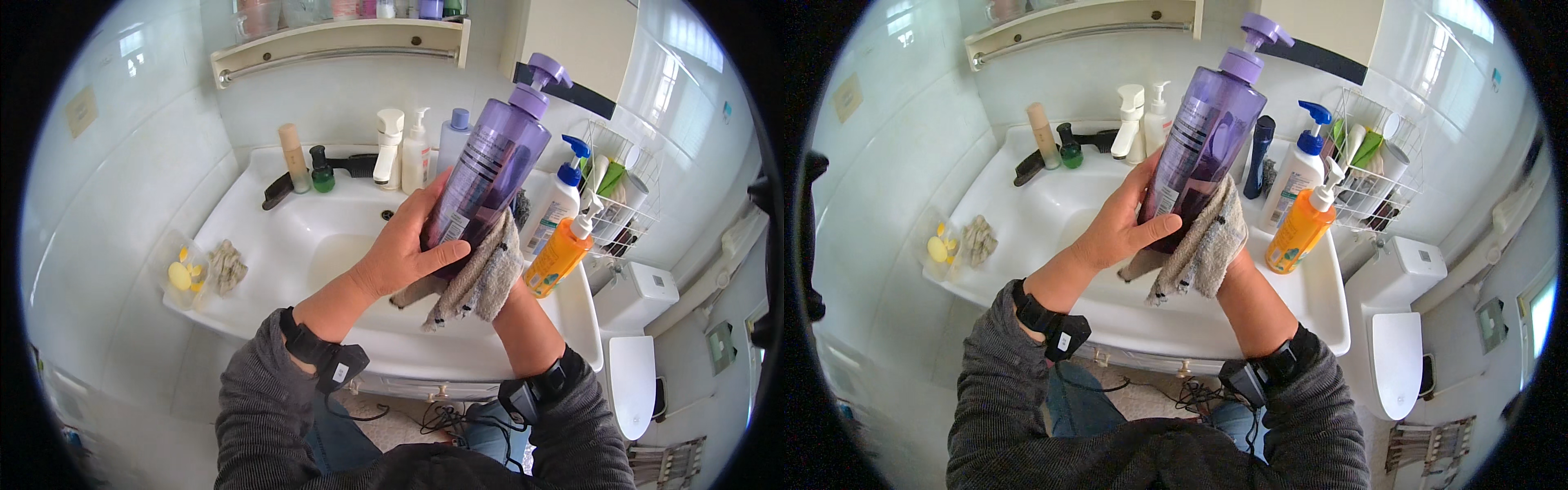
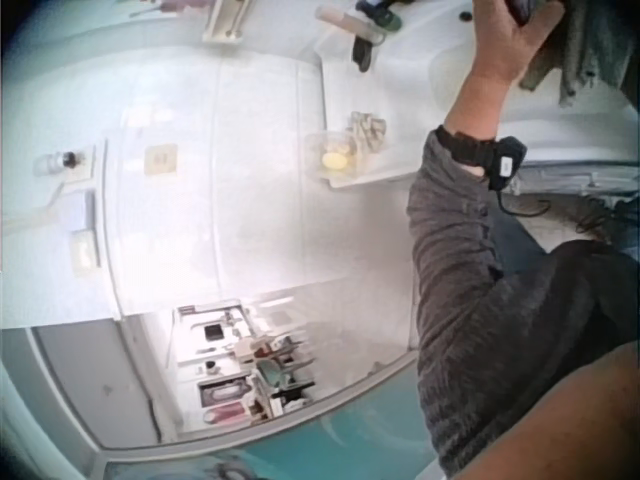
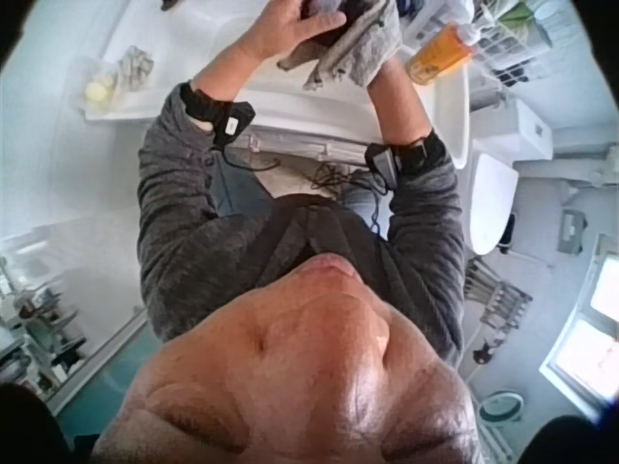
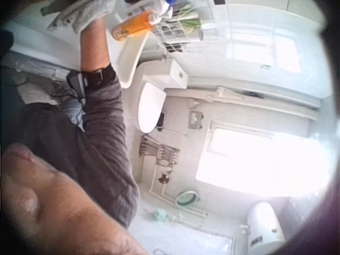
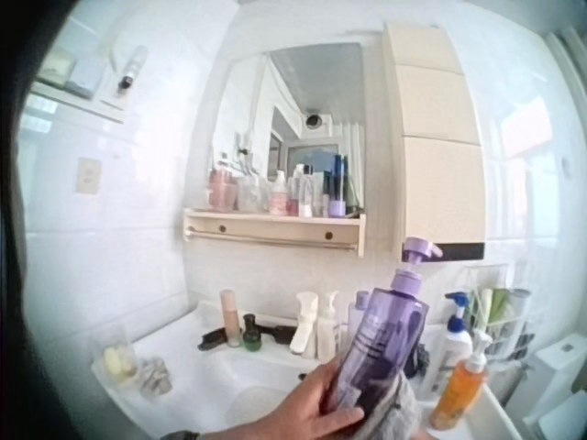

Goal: The person wipes several bottles and combs on a bathroom sink using a cloth. They pick up each item, wipe it, and place it back on the sink.

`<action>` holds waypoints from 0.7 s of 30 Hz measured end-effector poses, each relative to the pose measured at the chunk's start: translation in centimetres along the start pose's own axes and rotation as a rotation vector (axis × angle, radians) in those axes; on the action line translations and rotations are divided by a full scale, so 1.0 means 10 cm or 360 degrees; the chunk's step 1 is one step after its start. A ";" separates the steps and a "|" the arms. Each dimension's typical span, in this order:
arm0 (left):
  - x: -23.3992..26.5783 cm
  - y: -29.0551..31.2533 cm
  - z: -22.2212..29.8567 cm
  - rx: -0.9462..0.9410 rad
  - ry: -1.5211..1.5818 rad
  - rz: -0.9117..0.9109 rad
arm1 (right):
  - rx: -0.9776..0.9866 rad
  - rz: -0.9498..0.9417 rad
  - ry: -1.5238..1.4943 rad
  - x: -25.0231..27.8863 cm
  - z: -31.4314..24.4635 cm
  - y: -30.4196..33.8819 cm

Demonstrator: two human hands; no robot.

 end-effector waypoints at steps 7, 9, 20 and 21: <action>-0.11 0.07 -0.02 0.0162 0.0328 0.0038 | 0.0088 -0.0186 0.0350 -0.08 -0.07 0.01; -0.15 0.07 -0.02 0.0141 0.0275 0.0121 | 0.0202 -0.0238 0.0611 -0.07 -0.11 0.01; -0.26 0.14 -0.14 0.0214 -0.0559 0.0092 | 0.0360 -0.0215 -0.0195 0.37 -0.33 0.02; -0.27 0.16 -0.10 0.0212 -0.0709 0.0058 | 0.0439 -0.0219 -0.0188 0.41 -0.40 0.04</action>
Point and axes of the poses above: each hand's wrist, its own y-axis away from the middle knuckle, its own x-axis out of the back of the hand, z = x × y, the point moved 7 cm from there along -y, towards the middle knuckle, and after that the axes turned 4 degrees about -y, right-handed, at the moved point
